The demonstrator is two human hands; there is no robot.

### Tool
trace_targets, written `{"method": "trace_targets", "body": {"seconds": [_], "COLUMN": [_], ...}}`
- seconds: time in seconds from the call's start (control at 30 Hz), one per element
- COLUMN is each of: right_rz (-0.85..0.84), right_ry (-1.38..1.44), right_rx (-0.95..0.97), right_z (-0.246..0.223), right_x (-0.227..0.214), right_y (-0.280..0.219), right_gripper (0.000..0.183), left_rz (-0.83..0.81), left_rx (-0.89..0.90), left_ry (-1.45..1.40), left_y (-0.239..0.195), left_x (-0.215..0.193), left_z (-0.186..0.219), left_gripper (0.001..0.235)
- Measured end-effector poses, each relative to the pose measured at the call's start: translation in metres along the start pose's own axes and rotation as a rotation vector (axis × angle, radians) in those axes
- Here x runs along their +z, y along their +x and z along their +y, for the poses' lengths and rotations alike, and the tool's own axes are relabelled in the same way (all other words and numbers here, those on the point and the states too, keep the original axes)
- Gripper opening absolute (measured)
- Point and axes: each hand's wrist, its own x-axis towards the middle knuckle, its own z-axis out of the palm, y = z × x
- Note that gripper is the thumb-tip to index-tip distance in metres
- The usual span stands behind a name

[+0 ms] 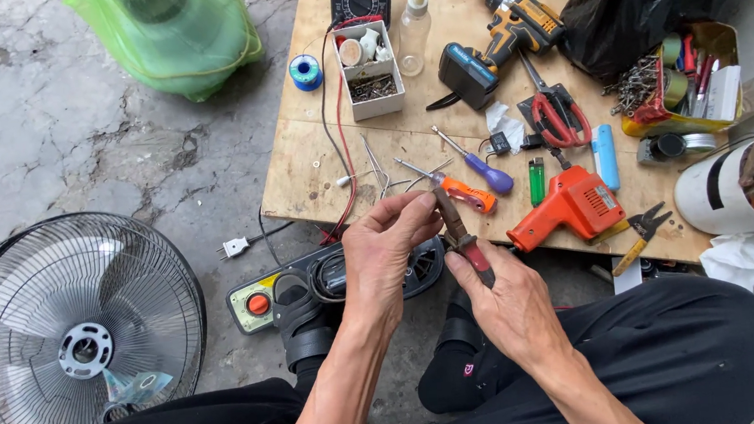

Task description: The person disassembles a fan motor housing using a screwdriver, then uses pliers to adjust internal components. They reassemble the fan by attaching the motor to the cage, installing the blades, and securing the front cage. Finally, they connect the power cord and test the fan's operation.

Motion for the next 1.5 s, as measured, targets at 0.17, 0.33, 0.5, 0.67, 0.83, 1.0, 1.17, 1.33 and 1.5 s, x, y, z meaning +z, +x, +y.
{"method": "trace_targets", "body": {"seconds": [0.17, 0.33, 0.5, 0.67, 0.83, 1.0, 1.17, 1.33, 1.5], "right_rz": [-0.043, -0.164, -0.228, -0.201, -0.174, -0.152, -0.155, -0.178, -0.224], "right_ry": [0.082, 0.323, 0.274, 0.056, 0.053, -0.040, 0.044, 0.085, 0.079], "right_rx": [0.043, 0.004, 0.002, 0.104, 0.028, 0.022, -0.137, -0.152, -0.021], "right_z": [-0.007, 0.004, -0.003, -0.008, -0.005, -0.007, -0.004, 0.003, -0.007], "right_x": [-0.008, -0.005, -0.009, -0.008, -0.008, -0.010, -0.010, -0.008, -0.009], "right_y": [-0.006, 0.000, -0.004, -0.006, -0.007, -0.009, -0.008, -0.007, -0.010], "right_gripper": [0.026, 0.017, 0.018, 0.017, 0.028, 0.026, 0.033, 0.041, 0.033], "left_rz": [-0.048, -0.045, -0.084, -0.207, -0.202, -0.222, -0.254, -0.319, -0.312], "left_rx": [0.054, 0.091, 0.609, 1.023, 1.108, 1.237, 1.327, 1.316, 1.316], "left_ry": [0.060, 0.062, 0.505, 0.815, 0.907, 0.994, 1.085, 1.055, 1.058], "left_y": [-0.001, 0.000, -0.005, -0.003, 0.000, 0.002, 0.007, 0.005, 0.008], "left_x": [-0.001, -0.011, -0.023, -0.029, -0.035, -0.037, -0.042, -0.040, -0.043], "left_z": [0.000, 0.000, -0.003, -0.003, -0.002, 0.002, 0.000, 0.003, 0.001], "left_gripper": [0.018, 0.017, 0.006, 0.008, 0.009, 0.012, 0.015, 0.014, 0.012]}}
